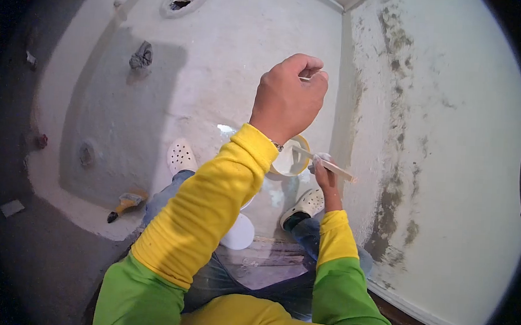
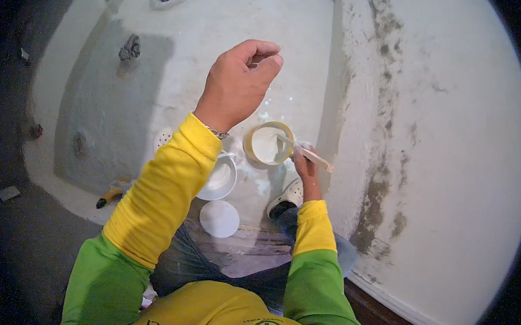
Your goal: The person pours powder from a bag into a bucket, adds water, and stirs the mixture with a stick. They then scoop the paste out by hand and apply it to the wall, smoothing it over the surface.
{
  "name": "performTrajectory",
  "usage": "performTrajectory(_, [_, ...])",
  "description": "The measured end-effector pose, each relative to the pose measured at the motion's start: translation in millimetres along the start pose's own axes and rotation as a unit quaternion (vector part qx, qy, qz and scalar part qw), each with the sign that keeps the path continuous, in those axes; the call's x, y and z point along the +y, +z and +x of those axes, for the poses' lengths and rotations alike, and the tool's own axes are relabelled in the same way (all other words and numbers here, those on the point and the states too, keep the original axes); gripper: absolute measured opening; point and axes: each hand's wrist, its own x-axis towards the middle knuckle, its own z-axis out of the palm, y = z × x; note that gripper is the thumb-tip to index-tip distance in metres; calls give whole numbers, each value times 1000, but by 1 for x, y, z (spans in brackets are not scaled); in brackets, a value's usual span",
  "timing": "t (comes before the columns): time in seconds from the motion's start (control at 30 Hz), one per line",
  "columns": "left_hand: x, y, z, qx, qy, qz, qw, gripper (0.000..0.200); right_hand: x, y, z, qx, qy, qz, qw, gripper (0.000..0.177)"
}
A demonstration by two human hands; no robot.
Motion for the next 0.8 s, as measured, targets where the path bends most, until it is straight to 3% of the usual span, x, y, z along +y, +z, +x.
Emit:
performTrajectory(0.13, [1,-5,2,-1,-10,-3,1000,30,-6,13,0,-63,19,43,997,26])
performTrajectory(0.23, [4,-4,0,4,-20,-17,1000,26,2,5,2,-71,56,-37,995,24])
performTrajectory(0.3, [3,-5,3,3,-26,-27,999,26,24,10,7,-1,-92,-14,996,22])
performTrajectory(0.33, [3,-5,3,4,-25,-26,999,26,17,11,8,-2,-94,-13,996,22])
performTrajectory(0.4, [1,-3,2,4,-17,-14,1000,30,7,10,6,-90,50,4,995,21])
performTrajectory(0.43, [0,-3,2,4,-18,-15,1000,30,8,5,6,-58,-36,-100,993,21])
performTrajectory(0.53, [1,-3,2,-1,-17,-7,1000,30,22,10,11,3,-101,-33,994,19])
performTrajectory(0.57, [2,-4,3,3,-21,-10,1000,31,21,13,15,0,-173,-91,981,18])
performTrajectory(0.6, [2,-5,3,4,-24,-11,1000,31,21,12,19,-1,-174,-89,981,18])
performTrajectory(0.67, [1,-6,2,1,-23,-5,1000,31,-4,10,10,-97,79,-5,992,18])
performTrajectory(0.73, [1,-5,1,-2,-19,-5,1000,31,22,6,19,-55,88,-3,995,18])
performTrajectory(0.8, [2,-5,2,2,-13,-1,1000,31,41,1,29,-36,-87,-50,994,17])
